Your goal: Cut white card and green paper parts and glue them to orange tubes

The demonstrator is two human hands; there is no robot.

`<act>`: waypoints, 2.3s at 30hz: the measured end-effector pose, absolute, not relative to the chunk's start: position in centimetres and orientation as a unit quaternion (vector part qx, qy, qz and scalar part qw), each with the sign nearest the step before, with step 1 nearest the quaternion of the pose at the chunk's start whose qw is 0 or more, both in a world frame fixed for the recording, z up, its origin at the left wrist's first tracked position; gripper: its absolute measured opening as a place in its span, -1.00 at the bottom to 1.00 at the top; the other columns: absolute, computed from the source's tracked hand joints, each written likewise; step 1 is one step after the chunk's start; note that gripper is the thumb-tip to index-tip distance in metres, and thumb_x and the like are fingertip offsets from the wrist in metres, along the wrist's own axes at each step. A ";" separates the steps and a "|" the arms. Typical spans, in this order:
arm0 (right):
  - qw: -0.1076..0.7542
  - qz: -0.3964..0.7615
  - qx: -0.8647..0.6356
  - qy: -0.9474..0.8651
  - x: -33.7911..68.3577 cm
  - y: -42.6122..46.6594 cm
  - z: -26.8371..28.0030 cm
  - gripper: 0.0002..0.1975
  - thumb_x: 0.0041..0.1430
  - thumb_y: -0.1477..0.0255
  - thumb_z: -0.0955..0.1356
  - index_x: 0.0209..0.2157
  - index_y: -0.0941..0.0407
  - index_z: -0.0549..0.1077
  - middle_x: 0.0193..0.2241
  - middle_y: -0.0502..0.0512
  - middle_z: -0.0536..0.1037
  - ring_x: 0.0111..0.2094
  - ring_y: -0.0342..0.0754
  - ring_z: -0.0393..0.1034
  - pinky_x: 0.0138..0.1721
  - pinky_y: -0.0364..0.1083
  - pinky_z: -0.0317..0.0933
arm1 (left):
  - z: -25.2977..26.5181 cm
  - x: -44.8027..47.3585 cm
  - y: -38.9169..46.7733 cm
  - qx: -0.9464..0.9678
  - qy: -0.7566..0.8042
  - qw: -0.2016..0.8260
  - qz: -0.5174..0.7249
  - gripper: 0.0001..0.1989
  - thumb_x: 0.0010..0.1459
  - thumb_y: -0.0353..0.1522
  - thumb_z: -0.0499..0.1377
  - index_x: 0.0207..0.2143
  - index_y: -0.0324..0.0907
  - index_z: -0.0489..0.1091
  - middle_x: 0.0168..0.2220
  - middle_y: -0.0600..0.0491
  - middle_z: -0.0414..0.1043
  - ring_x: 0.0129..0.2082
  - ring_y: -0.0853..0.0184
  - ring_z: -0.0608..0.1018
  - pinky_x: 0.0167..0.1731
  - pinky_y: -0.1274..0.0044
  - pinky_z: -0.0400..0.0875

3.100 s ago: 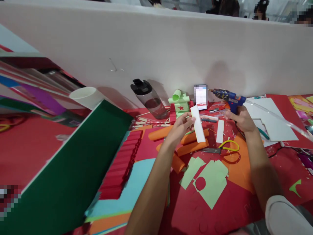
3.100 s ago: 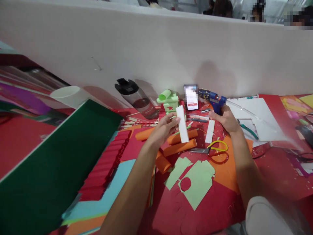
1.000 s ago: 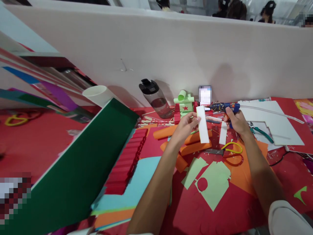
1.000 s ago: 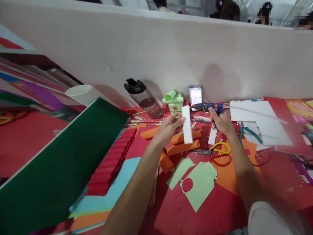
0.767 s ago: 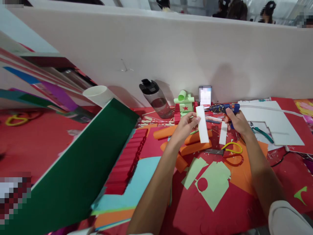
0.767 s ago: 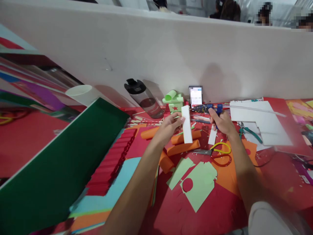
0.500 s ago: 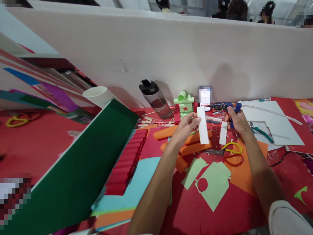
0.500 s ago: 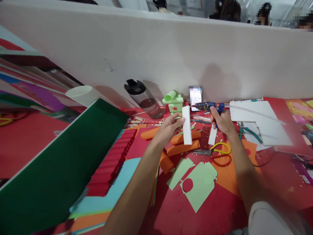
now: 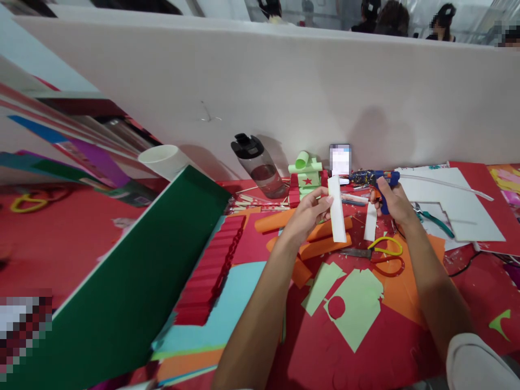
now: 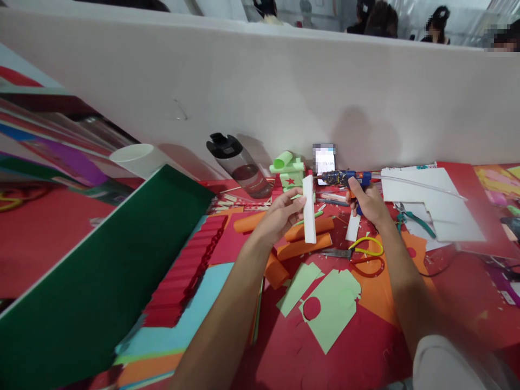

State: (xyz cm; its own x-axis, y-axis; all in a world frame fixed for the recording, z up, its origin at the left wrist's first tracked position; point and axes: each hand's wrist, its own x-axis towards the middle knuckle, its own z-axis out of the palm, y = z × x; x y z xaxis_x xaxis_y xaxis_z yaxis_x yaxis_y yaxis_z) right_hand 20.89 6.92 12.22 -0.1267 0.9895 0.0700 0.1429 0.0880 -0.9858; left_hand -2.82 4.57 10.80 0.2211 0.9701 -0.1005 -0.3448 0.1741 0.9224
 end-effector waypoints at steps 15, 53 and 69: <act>0.443 0.458 -0.494 -0.592 20.9 6.6 12.8 -0.28 0.10 -0.31 0.32 -0.57 0.11 0.42 -0.64 0.01 0.44 -0.71 -0.21 0.29 -0.70 -0.20 0.19 | 10.2 -2.7 4.8 0.433 0.384 0.651 0.491 -0.55 -0.06 -0.12 0.49 -0.31 -0.15 0.37 -0.48 0.19 0.33 -0.54 0.52 0.32 -0.49 0.66 0.27; 0.397 0.421 -0.499 -0.645 22.1 5.8 14.0 -0.37 0.15 -0.23 0.37 -0.52 0.08 0.38 -0.69 -0.05 0.39 -0.72 -0.16 0.30 -0.68 -0.16 0.22 | 10.1 -2.9 4.9 0.412 0.390 0.651 0.504 -0.55 -0.07 -0.14 0.49 -0.32 -0.14 0.34 -0.51 0.21 0.28 -0.58 0.54 0.29 -0.52 0.67 0.23; 0.332 0.374 -0.514 -0.697 23.0 5.8 14.2 -0.36 0.22 -0.20 0.32 -0.58 0.08 0.35 -0.70 -0.02 0.39 -0.67 -0.14 0.29 -0.60 -0.13 0.16 | 10.5 -3.0 4.9 0.395 0.396 0.652 0.512 -0.48 -0.12 -0.13 0.52 -0.28 -0.14 0.33 -0.53 0.24 0.30 -0.60 0.55 0.29 -0.56 0.68 0.20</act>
State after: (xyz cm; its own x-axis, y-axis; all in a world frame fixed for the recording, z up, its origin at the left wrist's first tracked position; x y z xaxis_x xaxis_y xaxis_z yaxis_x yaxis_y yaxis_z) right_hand 23.01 5.76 14.19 -0.2510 0.9648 0.0786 0.4677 0.1920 -0.8628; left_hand -2.99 4.85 10.49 0.1626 0.9804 -0.1112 -0.3551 0.1632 0.9205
